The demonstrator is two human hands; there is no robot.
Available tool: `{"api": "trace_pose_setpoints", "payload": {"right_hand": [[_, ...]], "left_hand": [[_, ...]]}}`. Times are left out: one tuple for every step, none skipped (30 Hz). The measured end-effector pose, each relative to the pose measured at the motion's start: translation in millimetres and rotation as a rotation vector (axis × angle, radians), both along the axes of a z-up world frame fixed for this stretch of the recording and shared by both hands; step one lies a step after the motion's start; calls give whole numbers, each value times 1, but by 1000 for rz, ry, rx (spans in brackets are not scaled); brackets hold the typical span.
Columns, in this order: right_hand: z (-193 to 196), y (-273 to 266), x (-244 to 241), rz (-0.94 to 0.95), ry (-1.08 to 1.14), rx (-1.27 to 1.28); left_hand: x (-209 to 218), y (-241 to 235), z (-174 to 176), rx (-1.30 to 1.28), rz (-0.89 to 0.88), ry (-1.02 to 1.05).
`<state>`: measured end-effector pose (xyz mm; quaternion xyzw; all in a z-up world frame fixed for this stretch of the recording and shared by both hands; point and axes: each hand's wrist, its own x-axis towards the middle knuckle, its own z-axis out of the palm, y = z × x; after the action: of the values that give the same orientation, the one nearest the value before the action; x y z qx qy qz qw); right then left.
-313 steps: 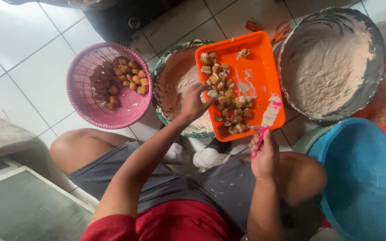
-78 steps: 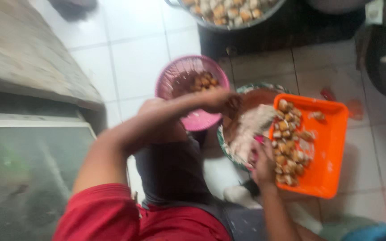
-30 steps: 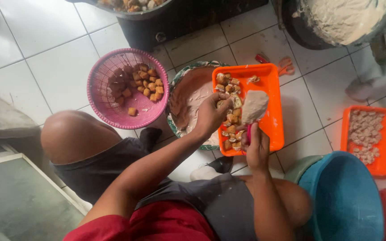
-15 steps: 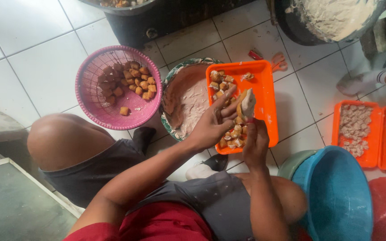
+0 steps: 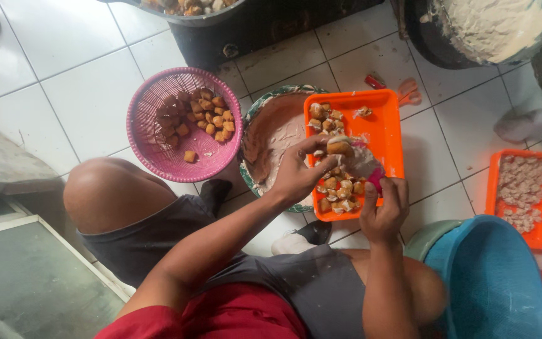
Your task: The person sits on the floor and repeatedly picks small fried food items from a pink basket, dips them into a bowl of batter using a pink spatula, and places the coated items into an orange tray. The process continues for the duration of the clip.
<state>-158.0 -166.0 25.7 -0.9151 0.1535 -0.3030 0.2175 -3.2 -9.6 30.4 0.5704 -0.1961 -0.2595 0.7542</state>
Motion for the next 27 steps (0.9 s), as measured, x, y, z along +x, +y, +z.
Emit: {"api": "trace_pose_setpoints", "payload": {"right_hand": [[2,-2,1,4,34,36],[4,-3,4,7,65,71],[6,-4,9,11,95,107],[8,-2,11,11,99,222],[9,0,15,12,101,336],[11,3,16,-1,102,451],[14,8,15,-13,104,457],[17,13,14,-25,108,462],[20,18,14,-37,112,467],[23,24,14,8,73,364],[25,30,13,52,37,260],[27,35,12,94,3,154],[27,39,13,92,12,141],[28,41,14,91,22,126],[29,42,14,90,32,111],[30,41,13,54,65,220],[29,40,13,18,98,329],[28,38,13,-9,129,437],[26,36,13,61,76,600],[22,36,13,134,23,764],[17,37,12,208,-32,927],[12,38,10,207,16,1083],[5,40,8,208,64,1239],[0,42,7,209,114,1395],[-7,43,8,216,170,1361],[-13,46,8,217,227,1327],[-18,46,9,218,284,1293]], "left_hand": [[3,1,1,-10,26,-56],[8,4,3,-21,51,-115],[15,7,6,-33,75,-175],[22,11,9,33,134,-358],[30,15,12,99,192,-542],[38,18,16,157,236,-726],[45,21,19,193,226,-789],[51,23,22,226,217,-851],[56,24,25,258,209,-914],[57,26,27,310,217,-976],[58,29,29,361,225,-1039],[59,29,29,408,231,-1102],[59,30,30,414,233,-1136],[58,29,30,417,236,-1169],[56,28,30,420,240,-1202],[54,27,30,391,225,-1144],[52,26,31,362,210,-1085],[50,25,32,337,202,-1027],[48,24,32,291,166,-939],[46,22,33,247,131,-851],[43,21,34,203,97,-763],[39,19,34,193,90,-711],[35,17,33,184,83,-659],[32,16,33,175,74,-607],[33,15,31,128,66,-564],[33,14,28,81,53,-516],[33,13,22,35,41,-468]]}}
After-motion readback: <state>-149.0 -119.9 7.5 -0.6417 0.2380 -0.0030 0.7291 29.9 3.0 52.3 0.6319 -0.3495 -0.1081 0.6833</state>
